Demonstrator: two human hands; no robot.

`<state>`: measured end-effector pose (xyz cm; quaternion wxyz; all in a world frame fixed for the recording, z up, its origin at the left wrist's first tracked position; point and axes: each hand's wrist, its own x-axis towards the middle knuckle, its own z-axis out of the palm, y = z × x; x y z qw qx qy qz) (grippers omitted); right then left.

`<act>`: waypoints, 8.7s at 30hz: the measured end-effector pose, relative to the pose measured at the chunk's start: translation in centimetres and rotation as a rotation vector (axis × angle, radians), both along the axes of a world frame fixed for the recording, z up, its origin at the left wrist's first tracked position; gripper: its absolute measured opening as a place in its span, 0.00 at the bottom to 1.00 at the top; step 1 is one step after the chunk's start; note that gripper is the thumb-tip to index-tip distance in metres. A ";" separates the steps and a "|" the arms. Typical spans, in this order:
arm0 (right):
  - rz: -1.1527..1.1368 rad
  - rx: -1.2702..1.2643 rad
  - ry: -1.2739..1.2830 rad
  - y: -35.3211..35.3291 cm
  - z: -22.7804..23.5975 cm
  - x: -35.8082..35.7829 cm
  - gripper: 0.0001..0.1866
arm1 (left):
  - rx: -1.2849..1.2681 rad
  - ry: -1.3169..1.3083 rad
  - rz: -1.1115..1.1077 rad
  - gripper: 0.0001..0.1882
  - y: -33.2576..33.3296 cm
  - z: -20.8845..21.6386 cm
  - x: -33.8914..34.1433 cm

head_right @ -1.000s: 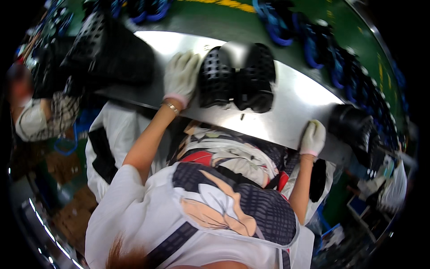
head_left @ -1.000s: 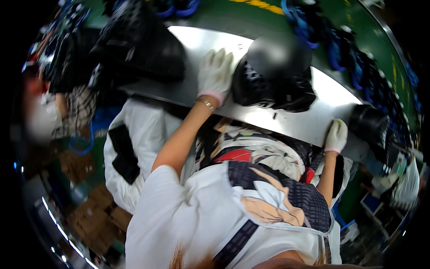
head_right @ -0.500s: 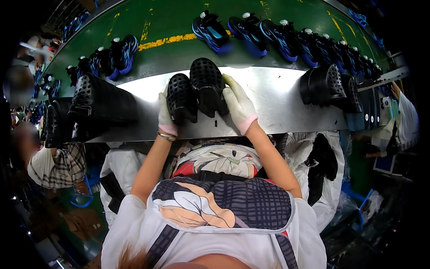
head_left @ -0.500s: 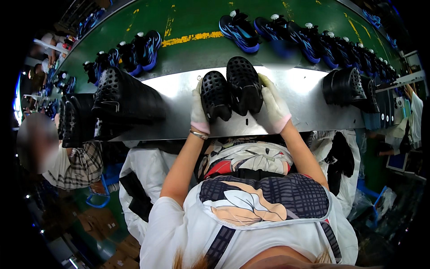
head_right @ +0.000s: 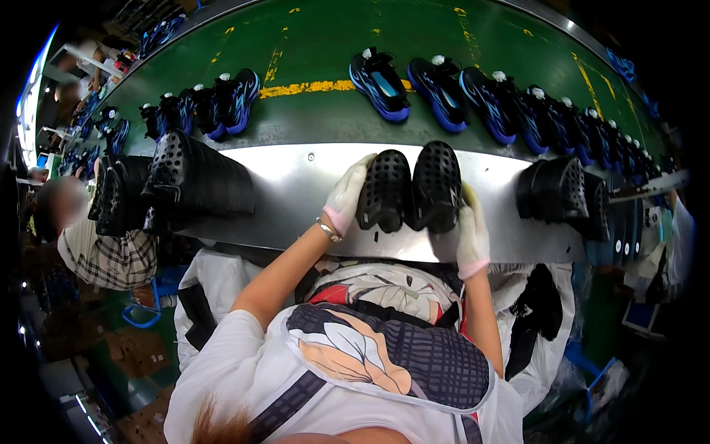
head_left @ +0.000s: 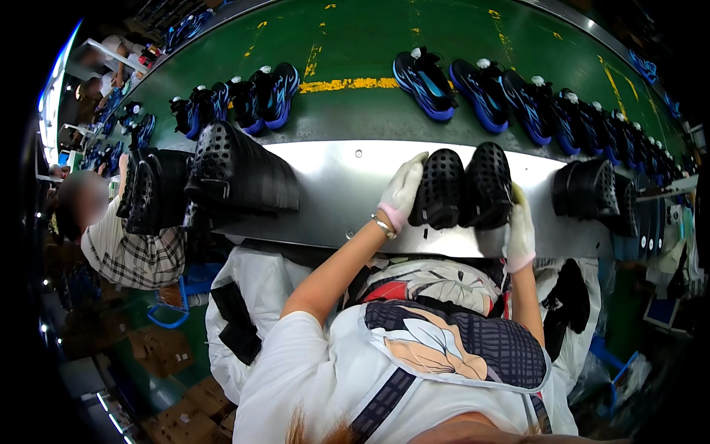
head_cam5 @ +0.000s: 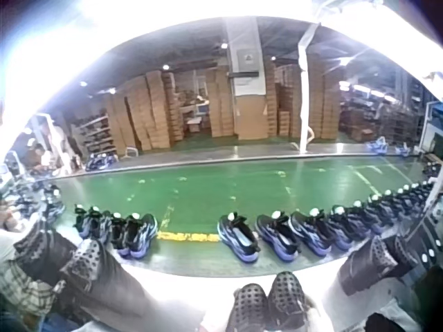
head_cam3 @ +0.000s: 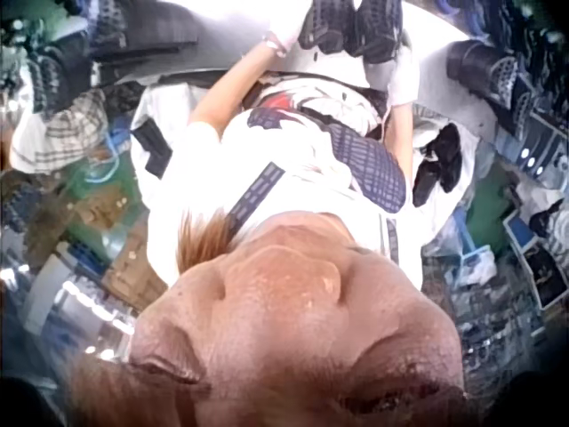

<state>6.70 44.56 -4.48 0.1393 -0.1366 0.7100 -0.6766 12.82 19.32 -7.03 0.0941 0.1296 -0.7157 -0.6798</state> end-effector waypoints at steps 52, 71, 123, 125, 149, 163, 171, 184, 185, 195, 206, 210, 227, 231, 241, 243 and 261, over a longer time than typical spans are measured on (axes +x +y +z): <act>0.456 0.619 1.040 -0.2 13.4 -5.6 0.19 | -0.917 -0.014 0.268 0.15 -7.0 6.9 -7.5; 0.549 0.691 0.749 -13.4 17.8 -5.6 0.23 | 0.948 0.293 -0.127 0.29 -4.3 10.0 -4.6; 0.851 1.592 0.882 -35.0 8.1 -15.1 0.14 | -0.609 -0.753 -0.018 0.15 -11.2 4.1 -13.2; 0.805 1.514 0.899 -34.8 7.4 -15.4 0.12 | -0.660 -0.748 -0.023 0.15 -10.9 4.6 -13.2; 0.172 0.862 0.461 -3.0 15.4 -8.7 0.09 | -0.759 -0.868 0.437 0.35 -22.0 3.2 -13.3; -0.075 0.750 0.177 -0.2 11.2 -7.6 0.10 | -0.936 -0.997 0.230 0.31 -23.9 4.0 -15.1; -0.045 0.862 0.181 2.1 10.9 -7.4 0.10 | -1.022 -1.050 0.212 0.17 -26.2 2.6 -15.3; 0.499 0.803 0.646 -7.0 10.7 -16.6 0.14 | -1.243 -0.315 0.974 0.19 -19.7 5.6 -13.4; 0.563 0.755 0.708 -7.6 9.3 -17.7 0.17 | -1.214 -0.025 0.934 0.16 -17.1 7.0 -13.4; 0.639 0.983 0.669 -11.1 2.8 -19.9 0.16 | -1.071 -0.113 -0.043 0.14 -8.8 2.9 -12.4; 0.368 0.912 0.838 -4.2 12.7 -14.7 0.14 | -0.961 -0.003 -0.103 0.23 -1.7 1.5 -13.5; 0.566 0.731 1.096 -2.1 15.3 -6.9 0.10 | -0.883 0.018 0.034 0.26 -1.2 3.4 -11.1; 0.554 0.666 0.916 -3.4 17.1 -1.6 0.22 | -0.040 -0.139 -0.084 0.25 -2.2 7.1 -3.8; 0.524 0.559 1.017 -5.1 19.5 -2.4 0.21 | 0.704 -0.019 -0.230 0.36 -0.3 10.9 -3.0; 0.643 0.718 0.397 -9.3 17.5 -5.1 0.29 | 0.993 0.181 -0.049 0.27 -1.5 10.0 -4.0; 0.630 0.752 0.378 -10.3 16.4 -5.5 0.29 | 0.986 0.229 0.045 0.20 -1.5 9.3 -4.7; 0.778 1.468 0.437 -18.4 16.1 -15.5 0.26 | -0.696 0.136 0.013 0.17 -3.7 2.9 -8.3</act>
